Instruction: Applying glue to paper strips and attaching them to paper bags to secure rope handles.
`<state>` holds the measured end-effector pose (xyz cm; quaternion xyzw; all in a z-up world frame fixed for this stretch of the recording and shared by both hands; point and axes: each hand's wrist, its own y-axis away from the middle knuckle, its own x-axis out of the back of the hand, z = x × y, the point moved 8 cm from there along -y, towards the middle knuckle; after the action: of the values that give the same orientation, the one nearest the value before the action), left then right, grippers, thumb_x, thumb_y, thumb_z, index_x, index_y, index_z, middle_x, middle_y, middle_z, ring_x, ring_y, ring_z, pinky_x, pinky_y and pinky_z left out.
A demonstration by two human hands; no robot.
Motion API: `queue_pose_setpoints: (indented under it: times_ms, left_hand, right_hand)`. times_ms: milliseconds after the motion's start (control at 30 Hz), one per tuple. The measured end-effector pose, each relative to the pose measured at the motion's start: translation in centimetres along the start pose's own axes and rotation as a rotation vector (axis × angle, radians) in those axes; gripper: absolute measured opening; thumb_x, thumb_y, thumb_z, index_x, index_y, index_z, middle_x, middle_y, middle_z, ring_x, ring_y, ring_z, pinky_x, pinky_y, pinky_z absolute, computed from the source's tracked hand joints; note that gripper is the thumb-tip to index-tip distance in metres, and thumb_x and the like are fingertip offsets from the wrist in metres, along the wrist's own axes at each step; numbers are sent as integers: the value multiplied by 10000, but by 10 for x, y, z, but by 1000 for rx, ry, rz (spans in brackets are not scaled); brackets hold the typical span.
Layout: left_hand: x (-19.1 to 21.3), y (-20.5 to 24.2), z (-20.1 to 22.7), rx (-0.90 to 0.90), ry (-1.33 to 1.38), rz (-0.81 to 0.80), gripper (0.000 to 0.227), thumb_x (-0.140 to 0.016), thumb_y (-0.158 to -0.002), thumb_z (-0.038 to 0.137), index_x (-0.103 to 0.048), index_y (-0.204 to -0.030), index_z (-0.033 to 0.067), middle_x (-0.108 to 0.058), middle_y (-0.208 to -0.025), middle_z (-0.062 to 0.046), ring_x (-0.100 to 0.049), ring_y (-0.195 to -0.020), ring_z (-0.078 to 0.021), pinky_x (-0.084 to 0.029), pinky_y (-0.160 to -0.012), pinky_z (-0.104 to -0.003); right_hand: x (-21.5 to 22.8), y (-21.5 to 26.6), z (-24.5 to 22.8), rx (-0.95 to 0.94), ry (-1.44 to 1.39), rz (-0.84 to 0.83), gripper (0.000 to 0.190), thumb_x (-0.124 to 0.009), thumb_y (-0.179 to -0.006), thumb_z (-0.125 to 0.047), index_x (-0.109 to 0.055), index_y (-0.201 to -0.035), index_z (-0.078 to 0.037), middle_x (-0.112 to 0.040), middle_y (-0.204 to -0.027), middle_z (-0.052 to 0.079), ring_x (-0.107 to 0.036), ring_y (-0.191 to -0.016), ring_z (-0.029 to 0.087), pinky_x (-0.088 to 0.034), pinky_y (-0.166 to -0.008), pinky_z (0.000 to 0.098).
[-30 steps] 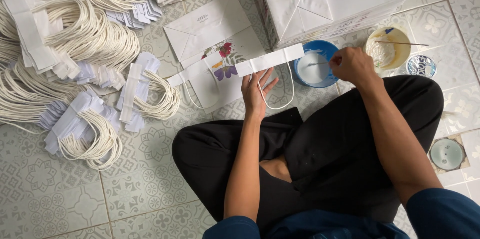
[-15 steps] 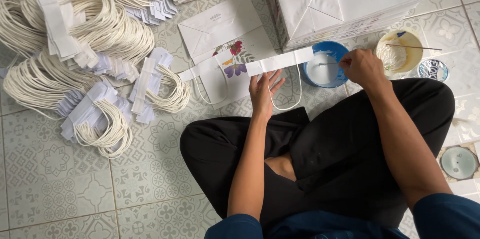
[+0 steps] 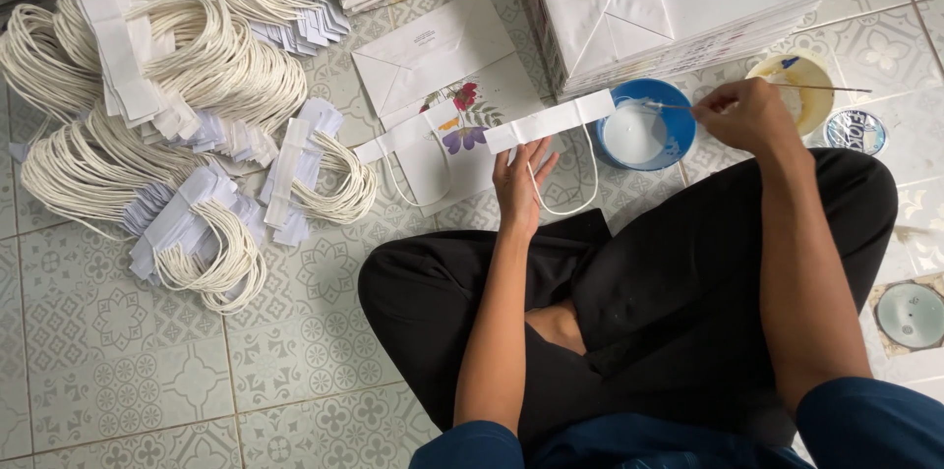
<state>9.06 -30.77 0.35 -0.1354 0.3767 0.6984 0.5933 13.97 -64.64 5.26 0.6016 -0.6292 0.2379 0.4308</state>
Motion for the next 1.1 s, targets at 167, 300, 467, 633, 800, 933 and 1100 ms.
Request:
queue_pose_setpoints:
  times_ms: [167, 300, 467, 633, 800, 933, 1100]
  left_hand:
    - [-8, -4, -6, 0, -6, -60, 437, -482, -1056, 222, -437, -1439, 16, -523, -1475, -284, -532, -1388, -360, -520, -1112, -467]
    - [-11, -6, -15, -46, -30, -50, 508, -483, -1116, 185, -324, -1589, 89, -565, -1425, -279, -522, -1360, -423, -495, -1096, -580]
    - [-7, -8, -19, -39, 6, -31, 484, -472, -1120, 173, -344, -1582, 107, -568, -1424, -273, -542, -1348, -405, -498, -1103, -563]
    - [-3, -15, -33, -33, 15, -45, 497, -466, -1124, 166, -328, -1598, 108, -554, -1433, -277, -522, -1357, -424, -482, -1115, -572]
    - [-11, -11, -29, -26, 17, -51, 500, -472, -1122, 172, -330, -1599, 125, -560, -1423, -275, -524, -1354, -424, -481, -1117, -567]
    - [-2, -17, -36, -31, 12, -58, 505, -469, -1122, 162, -323, -1603, 115, -549, -1438, -276, -525, -1355, -418, -480, -1121, -565]
    - [-4, -15, -28, -53, -4, -57, 496, -454, -1128, 173, -320, -1603, 113, -552, -1450, -264, -515, -1369, -419, -475, -1125, -555]
  right_hand:
    - [2, 14, -59, 202, -255, -4, 166, -795, -907, -42, -768, -1026, 71, -702, -800, 173, -545, -565, 187, -454, -504, 288]
    - [-29, 24, -104, 418, -525, -36, 183, -769, -909, -34, -751, -1059, 69, -655, -794, 234, -558, -608, 200, -481, -490, 392]
    - [-45, 28, -137, 522, -446, -40, 133, -786, -891, 7, -772, -1004, 75, -697, -774, 223, -611, -542, 250, -483, -496, 354]
    - [-50, 29, -142, 526, -442, -86, 120, -789, -885, 11, -775, -991, 65, -696, -765, 215, -609, -526, 257, -475, -488, 343]
    - [-56, 27, -141, 526, -388, -114, 117, -788, -911, -15, -779, -997, 63, -714, -799, 206, -639, -558, 287, -508, -539, 351]
    - [-59, 23, -134, 519, -368, -113, 120, -785, -902, -8, -774, -993, 68, -716, -793, 207, -635, -558, 281, -497, -529, 357]
    - [-58, 19, -126, 491, -332, -104, 109, -783, -918, -12, -775, -993, 66, -719, -812, 212, -611, -544, 266, -475, -509, 345]
